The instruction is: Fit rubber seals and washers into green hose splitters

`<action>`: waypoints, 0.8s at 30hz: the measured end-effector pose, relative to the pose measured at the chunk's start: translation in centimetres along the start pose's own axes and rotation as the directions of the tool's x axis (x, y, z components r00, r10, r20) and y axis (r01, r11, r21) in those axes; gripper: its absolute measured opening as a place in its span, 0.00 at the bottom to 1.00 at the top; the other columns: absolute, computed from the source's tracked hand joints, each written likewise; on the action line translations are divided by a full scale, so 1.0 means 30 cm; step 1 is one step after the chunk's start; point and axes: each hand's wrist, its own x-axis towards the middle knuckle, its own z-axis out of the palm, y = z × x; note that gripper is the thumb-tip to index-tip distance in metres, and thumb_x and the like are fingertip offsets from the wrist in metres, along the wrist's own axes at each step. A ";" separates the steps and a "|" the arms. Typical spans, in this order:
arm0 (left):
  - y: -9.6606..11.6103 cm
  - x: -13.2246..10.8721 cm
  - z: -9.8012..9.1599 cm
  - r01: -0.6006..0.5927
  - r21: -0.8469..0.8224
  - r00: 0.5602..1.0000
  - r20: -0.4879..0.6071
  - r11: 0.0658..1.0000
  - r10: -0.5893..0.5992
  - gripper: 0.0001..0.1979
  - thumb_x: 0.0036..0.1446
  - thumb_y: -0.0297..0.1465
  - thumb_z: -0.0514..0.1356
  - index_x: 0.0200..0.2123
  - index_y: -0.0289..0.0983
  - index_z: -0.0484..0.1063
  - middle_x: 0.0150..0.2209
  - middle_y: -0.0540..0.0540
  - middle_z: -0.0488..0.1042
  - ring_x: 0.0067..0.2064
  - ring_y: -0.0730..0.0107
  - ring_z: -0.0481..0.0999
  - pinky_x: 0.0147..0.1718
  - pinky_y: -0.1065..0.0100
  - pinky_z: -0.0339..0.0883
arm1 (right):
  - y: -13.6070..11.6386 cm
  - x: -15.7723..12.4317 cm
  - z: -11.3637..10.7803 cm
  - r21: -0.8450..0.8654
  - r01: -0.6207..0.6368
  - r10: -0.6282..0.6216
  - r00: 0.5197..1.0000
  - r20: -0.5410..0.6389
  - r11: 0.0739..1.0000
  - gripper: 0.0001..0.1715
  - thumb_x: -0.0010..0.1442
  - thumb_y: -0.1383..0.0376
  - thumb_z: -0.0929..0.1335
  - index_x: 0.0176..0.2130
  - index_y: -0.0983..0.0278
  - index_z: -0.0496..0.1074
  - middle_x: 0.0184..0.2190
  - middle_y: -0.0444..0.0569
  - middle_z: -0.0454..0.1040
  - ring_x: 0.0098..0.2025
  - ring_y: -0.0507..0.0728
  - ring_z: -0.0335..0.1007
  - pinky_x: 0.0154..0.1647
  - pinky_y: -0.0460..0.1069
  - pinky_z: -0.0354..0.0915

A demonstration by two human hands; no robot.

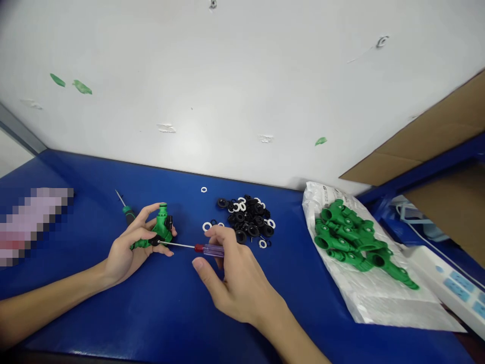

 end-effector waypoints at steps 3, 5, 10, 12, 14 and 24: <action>0.002 0.000 0.001 -0.002 0.012 1.000 0.004 1.000 0.002 0.30 0.46 0.26 0.58 0.55 0.43 0.59 0.36 0.47 0.72 0.42 0.56 0.74 0.30 0.56 0.78 | 0.005 0.001 -0.003 0.038 0.003 -0.003 1.000 0.003 0.999 0.07 0.66 0.64 0.65 0.46 0.61 0.64 0.34 0.47 0.77 0.30 0.53 0.74 0.30 0.46 0.68; 0.003 -0.001 0.002 -0.005 0.021 1.000 0.012 1.000 0.005 0.30 0.47 0.26 0.58 0.55 0.43 0.59 0.37 0.47 0.71 0.43 0.56 0.73 0.31 0.56 0.78 | 0.006 0.003 -0.002 -0.002 0.052 -0.052 0.998 -0.033 0.999 0.03 0.67 0.63 0.65 0.40 0.61 0.67 0.29 0.45 0.77 0.27 0.52 0.73 0.28 0.45 0.66; 0.008 -0.001 0.007 -0.003 0.016 1.000 -0.022 1.000 0.004 0.30 0.46 0.26 0.57 0.55 0.42 0.59 0.35 0.47 0.72 0.41 0.57 0.74 0.30 0.56 0.78 | -0.011 0.009 -0.011 -0.071 -0.031 0.035 0.998 0.056 0.997 0.07 0.68 0.62 0.61 0.42 0.62 0.64 0.23 0.42 0.72 0.19 0.52 0.66 0.22 0.47 0.62; 0.009 0.001 0.008 -0.001 0.015 0.999 -0.032 1.000 0.001 0.30 0.46 0.26 0.57 0.55 0.42 0.59 0.35 0.47 0.72 0.41 0.57 0.74 0.30 0.56 0.78 | -0.015 0.007 -0.011 -0.010 -0.051 0.052 0.995 0.083 0.999 0.06 0.67 0.63 0.62 0.44 0.62 0.63 0.25 0.41 0.73 0.20 0.52 0.67 0.22 0.46 0.63; 0.009 0.001 0.007 0.001 0.017 1.000 -0.023 1.000 -0.001 0.30 0.46 0.26 0.58 0.55 0.42 0.59 0.35 0.47 0.72 0.41 0.57 0.73 0.30 0.56 0.78 | -0.014 0.003 -0.003 0.040 -0.011 0.010 1.000 0.023 0.999 0.02 0.67 0.64 0.64 0.41 0.60 0.65 0.27 0.43 0.76 0.24 0.52 0.72 0.25 0.45 0.66; 0.015 0.009 0.006 -0.005 0.016 1.000 -0.028 1.000 0.006 0.30 0.46 0.25 0.57 0.55 0.41 0.58 0.34 0.47 0.72 0.41 0.57 0.73 0.30 0.56 0.78 | -0.015 -0.008 0.005 0.061 -0.047 0.045 0.998 0.034 0.997 0.09 0.67 0.65 0.63 0.47 0.61 0.62 0.38 0.49 0.77 0.36 0.55 0.77 0.36 0.48 0.72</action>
